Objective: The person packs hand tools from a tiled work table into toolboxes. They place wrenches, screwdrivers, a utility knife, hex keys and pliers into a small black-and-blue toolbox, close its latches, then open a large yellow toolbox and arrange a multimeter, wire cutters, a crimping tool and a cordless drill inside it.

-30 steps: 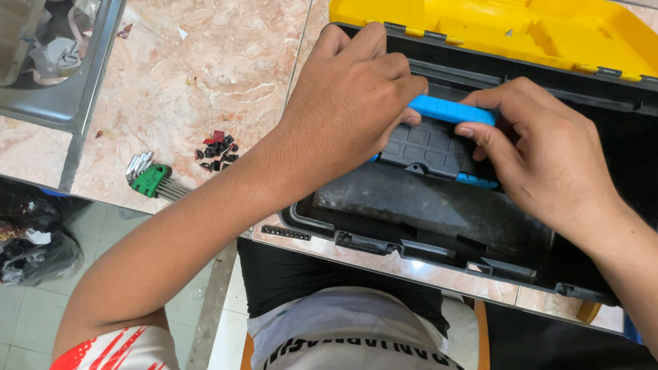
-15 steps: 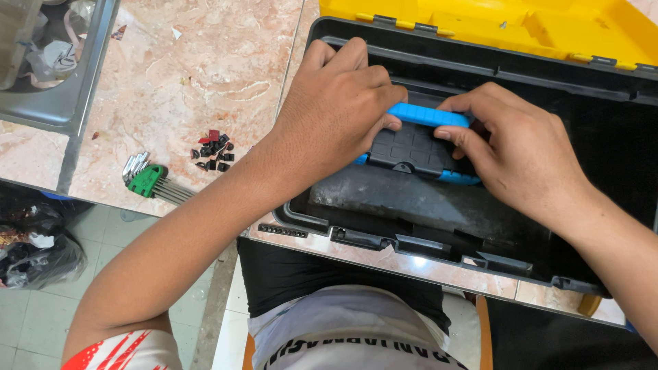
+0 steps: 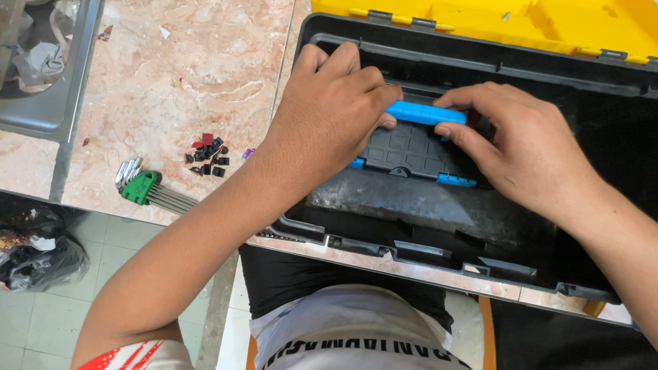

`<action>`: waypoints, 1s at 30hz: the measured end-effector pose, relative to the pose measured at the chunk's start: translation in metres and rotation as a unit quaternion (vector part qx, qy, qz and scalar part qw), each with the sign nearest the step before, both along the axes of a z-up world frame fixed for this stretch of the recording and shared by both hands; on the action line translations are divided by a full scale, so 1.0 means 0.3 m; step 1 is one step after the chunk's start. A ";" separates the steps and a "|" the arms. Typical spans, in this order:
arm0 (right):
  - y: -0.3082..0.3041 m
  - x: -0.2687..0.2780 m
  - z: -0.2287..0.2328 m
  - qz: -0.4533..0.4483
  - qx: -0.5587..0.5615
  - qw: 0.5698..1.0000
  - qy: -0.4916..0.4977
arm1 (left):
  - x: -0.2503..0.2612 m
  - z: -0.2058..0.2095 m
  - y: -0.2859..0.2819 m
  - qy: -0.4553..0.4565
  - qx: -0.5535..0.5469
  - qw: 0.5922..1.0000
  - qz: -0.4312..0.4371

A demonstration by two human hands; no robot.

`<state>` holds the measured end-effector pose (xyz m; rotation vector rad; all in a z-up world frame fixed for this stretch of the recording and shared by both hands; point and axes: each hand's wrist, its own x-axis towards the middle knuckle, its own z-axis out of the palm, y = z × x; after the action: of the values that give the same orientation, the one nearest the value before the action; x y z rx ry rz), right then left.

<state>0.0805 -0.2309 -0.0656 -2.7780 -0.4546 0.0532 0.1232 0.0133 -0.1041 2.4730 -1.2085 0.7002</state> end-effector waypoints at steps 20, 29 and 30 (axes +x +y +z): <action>-0.013 -0.010 -0.047 0.057 -0.074 0.973 -0.213 | 0.001 -0.001 -0.010 0.024 0.048 0.995 0.079; -0.021 0.005 -0.082 0.048 -0.119 0.977 -0.173 | 0.012 -0.019 -0.007 -0.017 0.109 0.989 0.098; -0.021 0.004 -0.079 0.053 -0.123 0.977 -0.165 | 0.011 -0.014 -0.005 0.002 0.093 0.992 0.087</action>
<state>0.0817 -0.2372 -0.0892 -3.0118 -0.7215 -0.3567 0.1266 0.0117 -0.1083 2.7586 -1.1106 0.6526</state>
